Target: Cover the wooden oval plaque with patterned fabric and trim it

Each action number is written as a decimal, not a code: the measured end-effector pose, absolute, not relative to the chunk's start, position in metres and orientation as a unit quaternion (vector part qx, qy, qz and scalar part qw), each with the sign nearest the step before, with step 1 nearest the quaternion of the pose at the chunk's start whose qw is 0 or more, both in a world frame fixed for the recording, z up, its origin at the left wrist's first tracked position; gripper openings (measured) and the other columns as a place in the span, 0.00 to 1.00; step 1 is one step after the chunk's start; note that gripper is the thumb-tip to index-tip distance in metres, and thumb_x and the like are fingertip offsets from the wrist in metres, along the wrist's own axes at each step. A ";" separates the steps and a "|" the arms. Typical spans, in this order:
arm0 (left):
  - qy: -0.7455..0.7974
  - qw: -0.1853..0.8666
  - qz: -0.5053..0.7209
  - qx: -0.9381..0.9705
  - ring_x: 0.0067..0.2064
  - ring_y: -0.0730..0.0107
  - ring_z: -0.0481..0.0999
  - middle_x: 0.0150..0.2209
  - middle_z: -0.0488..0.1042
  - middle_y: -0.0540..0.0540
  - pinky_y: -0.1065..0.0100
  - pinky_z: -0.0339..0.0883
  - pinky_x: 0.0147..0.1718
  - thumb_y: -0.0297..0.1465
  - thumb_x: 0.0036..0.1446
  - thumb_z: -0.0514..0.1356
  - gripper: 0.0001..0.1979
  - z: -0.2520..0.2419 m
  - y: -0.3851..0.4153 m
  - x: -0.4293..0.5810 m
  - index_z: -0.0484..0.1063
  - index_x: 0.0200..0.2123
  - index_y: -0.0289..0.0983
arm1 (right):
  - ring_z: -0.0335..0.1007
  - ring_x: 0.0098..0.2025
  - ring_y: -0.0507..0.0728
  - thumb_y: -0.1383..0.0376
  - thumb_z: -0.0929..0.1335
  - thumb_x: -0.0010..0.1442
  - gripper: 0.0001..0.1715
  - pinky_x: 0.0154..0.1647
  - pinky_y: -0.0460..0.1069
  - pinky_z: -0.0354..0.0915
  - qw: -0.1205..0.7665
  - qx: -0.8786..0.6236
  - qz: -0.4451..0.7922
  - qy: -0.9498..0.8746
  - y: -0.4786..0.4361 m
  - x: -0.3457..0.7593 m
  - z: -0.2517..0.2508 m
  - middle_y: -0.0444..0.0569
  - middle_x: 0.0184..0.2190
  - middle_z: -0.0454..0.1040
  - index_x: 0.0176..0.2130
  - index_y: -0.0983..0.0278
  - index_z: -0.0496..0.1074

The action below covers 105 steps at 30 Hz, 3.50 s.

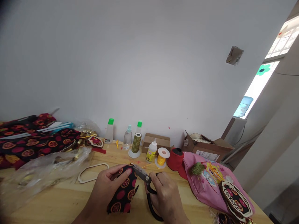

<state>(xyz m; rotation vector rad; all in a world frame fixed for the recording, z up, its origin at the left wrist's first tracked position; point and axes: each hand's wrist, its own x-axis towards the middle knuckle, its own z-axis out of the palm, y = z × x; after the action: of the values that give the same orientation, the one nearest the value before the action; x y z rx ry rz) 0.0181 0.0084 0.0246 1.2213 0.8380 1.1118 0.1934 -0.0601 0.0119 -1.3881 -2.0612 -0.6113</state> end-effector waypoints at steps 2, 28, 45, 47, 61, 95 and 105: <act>0.362 0.595 0.481 0.532 0.35 0.65 0.75 0.33 0.79 0.47 0.71 0.68 0.33 0.33 0.42 0.62 0.12 0.025 0.008 0.018 0.76 0.32 0.36 | 0.59 0.23 0.54 0.71 0.62 0.54 0.09 0.20 0.46 0.54 0.292 -0.521 -0.220 -0.771 -0.059 0.193 0.011 0.46 0.21 0.63 0.38 0.67 0.66; 0.351 0.678 0.453 0.461 0.27 0.69 0.75 0.23 0.78 0.49 0.72 0.67 0.26 0.32 0.40 0.64 0.10 0.024 0.009 0.018 0.76 0.30 0.35 | 0.60 0.22 0.55 0.72 0.61 0.51 0.10 0.20 0.46 0.55 0.243 -0.528 -0.268 -0.768 -0.060 0.196 0.012 0.47 0.21 0.65 0.36 0.66 0.66; 0.342 0.662 0.453 0.490 0.30 0.66 0.76 0.25 0.79 0.48 0.70 0.68 0.30 0.32 0.41 0.63 0.10 0.029 0.009 0.017 0.75 0.29 0.35 | 0.61 0.21 0.54 0.69 0.62 0.53 0.10 0.20 0.46 0.54 0.263 -0.532 -0.265 -0.760 -0.060 0.195 0.016 0.46 0.20 0.66 0.36 0.66 0.69; 0.351 0.661 0.452 0.485 0.30 0.66 0.76 0.26 0.79 0.47 0.69 0.68 0.30 0.32 0.39 0.64 0.11 0.029 0.010 0.016 0.75 0.29 0.34 | 0.61 0.20 0.54 0.68 0.63 0.53 0.08 0.19 0.46 0.55 0.303 -0.546 -0.236 -0.745 -0.058 0.195 0.016 0.45 0.18 0.65 0.33 0.66 0.71; 0.206 0.729 0.425 0.495 0.28 0.68 0.73 0.27 0.76 0.46 0.69 0.66 0.26 0.30 0.39 0.65 0.06 0.024 0.007 0.020 0.76 0.25 0.35 | 0.67 0.21 0.51 0.63 0.74 0.40 0.22 0.20 0.44 0.64 0.612 -0.484 0.328 -0.533 -0.055 0.162 0.011 0.42 0.25 0.71 0.36 0.61 0.67; 0.091 0.959 0.055 0.263 0.37 0.64 0.73 0.34 0.74 0.38 0.66 0.56 0.45 0.41 0.55 0.47 0.22 0.030 -0.017 0.018 0.70 0.37 0.28 | 0.66 0.25 0.52 0.74 0.71 0.40 0.15 0.26 0.45 0.62 0.450 -0.508 0.328 -0.657 -0.069 0.175 0.035 0.42 0.25 0.72 0.32 0.62 0.73; 0.162 0.923 0.308 0.162 0.36 0.61 0.74 0.32 0.75 0.41 0.56 0.61 0.45 0.37 0.50 0.56 0.14 0.017 0.018 0.015 0.69 0.35 0.32 | 0.63 0.24 0.50 0.54 0.69 0.47 0.21 0.26 0.45 0.61 0.641 -0.470 0.334 -0.507 -0.041 0.193 0.004 0.42 0.22 0.69 0.39 0.63 0.67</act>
<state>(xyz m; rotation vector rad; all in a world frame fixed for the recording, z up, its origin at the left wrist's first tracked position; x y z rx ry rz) 0.0146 0.0178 0.0165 0.3316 0.3323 0.6324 0.1935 -0.0406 0.0036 -1.0711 -1.1560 0.7608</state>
